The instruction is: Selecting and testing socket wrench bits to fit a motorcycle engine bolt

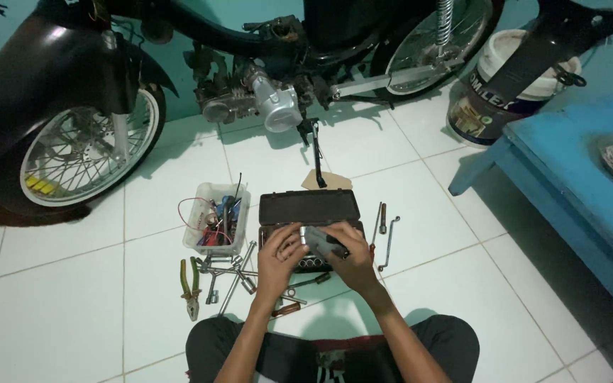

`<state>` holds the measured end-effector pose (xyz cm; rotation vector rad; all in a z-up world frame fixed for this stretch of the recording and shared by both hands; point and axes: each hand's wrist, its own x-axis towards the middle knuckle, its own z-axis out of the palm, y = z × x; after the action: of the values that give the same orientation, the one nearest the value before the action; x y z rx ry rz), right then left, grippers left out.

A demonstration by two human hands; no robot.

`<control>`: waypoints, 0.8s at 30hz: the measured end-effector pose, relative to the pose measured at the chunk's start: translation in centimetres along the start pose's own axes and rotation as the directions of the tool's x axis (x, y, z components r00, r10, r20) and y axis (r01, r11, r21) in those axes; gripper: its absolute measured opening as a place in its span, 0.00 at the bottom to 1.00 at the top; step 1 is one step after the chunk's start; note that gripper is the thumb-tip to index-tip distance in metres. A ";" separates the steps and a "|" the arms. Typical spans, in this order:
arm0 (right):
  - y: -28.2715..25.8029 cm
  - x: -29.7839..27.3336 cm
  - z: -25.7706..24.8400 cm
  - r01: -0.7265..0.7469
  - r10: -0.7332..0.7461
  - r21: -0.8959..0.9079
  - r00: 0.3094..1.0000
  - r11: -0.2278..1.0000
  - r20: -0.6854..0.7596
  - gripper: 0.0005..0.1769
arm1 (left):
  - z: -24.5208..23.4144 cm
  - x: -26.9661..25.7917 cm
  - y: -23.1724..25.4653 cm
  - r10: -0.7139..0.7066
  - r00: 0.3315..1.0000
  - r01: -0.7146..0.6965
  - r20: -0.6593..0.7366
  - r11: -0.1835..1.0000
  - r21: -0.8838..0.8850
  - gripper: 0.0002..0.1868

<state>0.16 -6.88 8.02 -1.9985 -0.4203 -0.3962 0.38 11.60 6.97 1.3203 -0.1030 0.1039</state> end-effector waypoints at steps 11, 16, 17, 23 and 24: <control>-0.1 -0.8 0.4 0.045 -0.046 -0.037 0.998 0.998 -0.031 0.28 | -0.6 -0.9 0.6 -0.052 0.999 0.051 0.006 0.994 0.095 0.26; -0.4 0.0 0.1 0.036 -0.039 -0.062 0.997 0.997 -0.060 0.29 | -0.4 -1.4 2.0 -0.009 0.996 0.001 0.085 0.996 0.089 0.27; 0.0 0.0 0.2 0.025 -0.031 -0.071 0.997 0.997 -0.075 0.27 | -0.1 -1.5 2.3 0.030 0.995 -0.038 0.093 0.996 0.077 0.26; -0.1 -0.8 0.2 0.027 -0.034 -0.094 0.997 0.995 -0.069 0.27 | 0.1 -1.7 -0.2 0.072 0.997 -0.072 0.029 0.997 0.002 0.26; -0.1 -1.1 0.0 0.031 -0.037 -0.111 0.998 0.993 -0.060 0.27 | 0.2 -1.7 -1.0 0.061 0.998 -0.060 0.011 0.998 -0.027 0.27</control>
<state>-0.88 -6.93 7.57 -2.0821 -0.4017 -0.5108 -1.22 11.15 5.86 1.2919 -0.1543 0.1456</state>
